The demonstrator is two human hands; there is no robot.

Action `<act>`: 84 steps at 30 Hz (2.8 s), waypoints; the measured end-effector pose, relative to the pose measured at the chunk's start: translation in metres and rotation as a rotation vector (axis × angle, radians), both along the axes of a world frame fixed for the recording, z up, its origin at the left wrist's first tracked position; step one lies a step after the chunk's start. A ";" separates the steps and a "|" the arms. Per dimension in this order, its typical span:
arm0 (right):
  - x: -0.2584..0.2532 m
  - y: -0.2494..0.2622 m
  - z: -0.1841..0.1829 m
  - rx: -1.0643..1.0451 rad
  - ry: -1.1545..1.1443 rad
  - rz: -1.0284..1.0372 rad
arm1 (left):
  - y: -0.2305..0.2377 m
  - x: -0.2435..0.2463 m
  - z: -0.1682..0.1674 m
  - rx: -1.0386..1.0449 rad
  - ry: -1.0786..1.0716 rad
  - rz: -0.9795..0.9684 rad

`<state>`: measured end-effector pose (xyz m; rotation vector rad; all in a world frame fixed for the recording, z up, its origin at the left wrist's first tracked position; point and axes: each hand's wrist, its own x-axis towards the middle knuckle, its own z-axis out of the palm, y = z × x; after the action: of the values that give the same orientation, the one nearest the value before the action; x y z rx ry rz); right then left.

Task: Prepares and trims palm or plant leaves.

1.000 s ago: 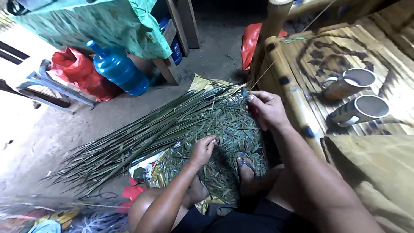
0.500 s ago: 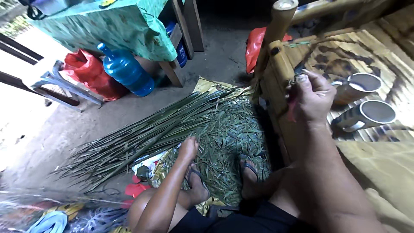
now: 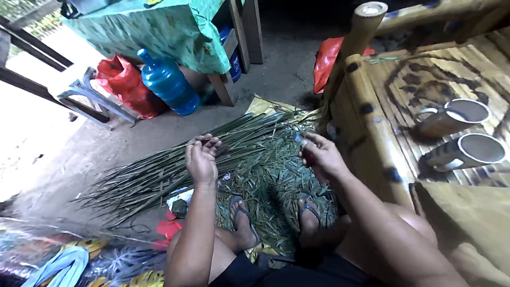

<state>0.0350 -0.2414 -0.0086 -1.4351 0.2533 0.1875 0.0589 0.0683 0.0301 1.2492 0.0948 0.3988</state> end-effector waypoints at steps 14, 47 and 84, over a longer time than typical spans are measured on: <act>-0.003 -0.008 0.001 0.360 -0.153 -0.029 | -0.024 -0.022 -0.022 -0.204 0.229 -0.191; -0.008 -0.009 0.002 -0.660 -0.126 0.473 | -0.076 -0.006 -0.020 1.258 -0.161 -0.407; 0.002 -0.022 -0.009 -0.267 -0.167 0.080 | -0.056 -0.009 -0.035 0.987 0.058 -0.578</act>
<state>0.0373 -0.2630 -0.0180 -1.7178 0.0858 0.1002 0.0502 0.0121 -0.0048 2.1690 -0.4630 -0.1390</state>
